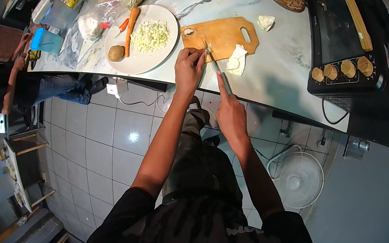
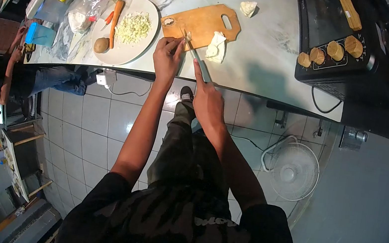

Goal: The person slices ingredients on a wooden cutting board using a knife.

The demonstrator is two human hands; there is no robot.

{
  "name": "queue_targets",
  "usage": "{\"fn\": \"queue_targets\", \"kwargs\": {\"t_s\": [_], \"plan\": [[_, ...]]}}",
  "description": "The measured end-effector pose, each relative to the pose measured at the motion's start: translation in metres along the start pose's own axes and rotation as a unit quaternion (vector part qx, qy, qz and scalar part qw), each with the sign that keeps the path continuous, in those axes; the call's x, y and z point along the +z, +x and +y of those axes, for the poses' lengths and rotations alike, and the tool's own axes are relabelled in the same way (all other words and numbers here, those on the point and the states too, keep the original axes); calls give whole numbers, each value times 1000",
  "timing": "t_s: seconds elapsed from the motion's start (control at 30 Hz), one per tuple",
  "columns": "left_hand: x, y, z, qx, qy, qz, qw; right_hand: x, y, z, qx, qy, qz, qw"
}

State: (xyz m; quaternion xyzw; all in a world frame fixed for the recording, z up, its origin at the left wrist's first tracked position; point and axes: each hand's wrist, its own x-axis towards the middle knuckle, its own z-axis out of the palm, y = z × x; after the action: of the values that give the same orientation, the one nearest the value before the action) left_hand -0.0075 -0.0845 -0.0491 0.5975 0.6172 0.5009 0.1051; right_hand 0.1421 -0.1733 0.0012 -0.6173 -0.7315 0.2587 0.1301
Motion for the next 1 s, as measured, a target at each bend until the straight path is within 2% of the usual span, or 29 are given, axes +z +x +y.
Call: {"fn": "queue_targets", "kwargs": {"t_s": [0.1,0.17,0.2,0.27,0.4,0.47,0.53,0.77,0.87,1.0], "plan": [[1,-1,0,-3,22,4,1000,2,4,-1,-20,31,31,999],[1,-1,-1,2,21,3,1000,-6,6,-9,43,13,-48,998],[1,-2,-2,7,20,0,1000,1,7,-5,41,14,-50,998],[2,0,-4,14,24,3,1000,18,11,5,-35,16,59,997],[1,-5,-3,29,36,7,999,10,28,-4,-20,14,10,1000],[2,-2,-2,37,46,14,998,9,32,1,-40,22,15,999],[2,-3,0,-2,38,25,999,5,26,1,-43,21,21,999],[3,-7,-1,16,66,37,997,10,35,3,-76,19,59,995],[2,-5,0,17,62,32,997,8,46,-5,-28,-10,20,999],[2,-7,-2,3,45,31,999,11,56,-8,-18,-13,24,999]]}}
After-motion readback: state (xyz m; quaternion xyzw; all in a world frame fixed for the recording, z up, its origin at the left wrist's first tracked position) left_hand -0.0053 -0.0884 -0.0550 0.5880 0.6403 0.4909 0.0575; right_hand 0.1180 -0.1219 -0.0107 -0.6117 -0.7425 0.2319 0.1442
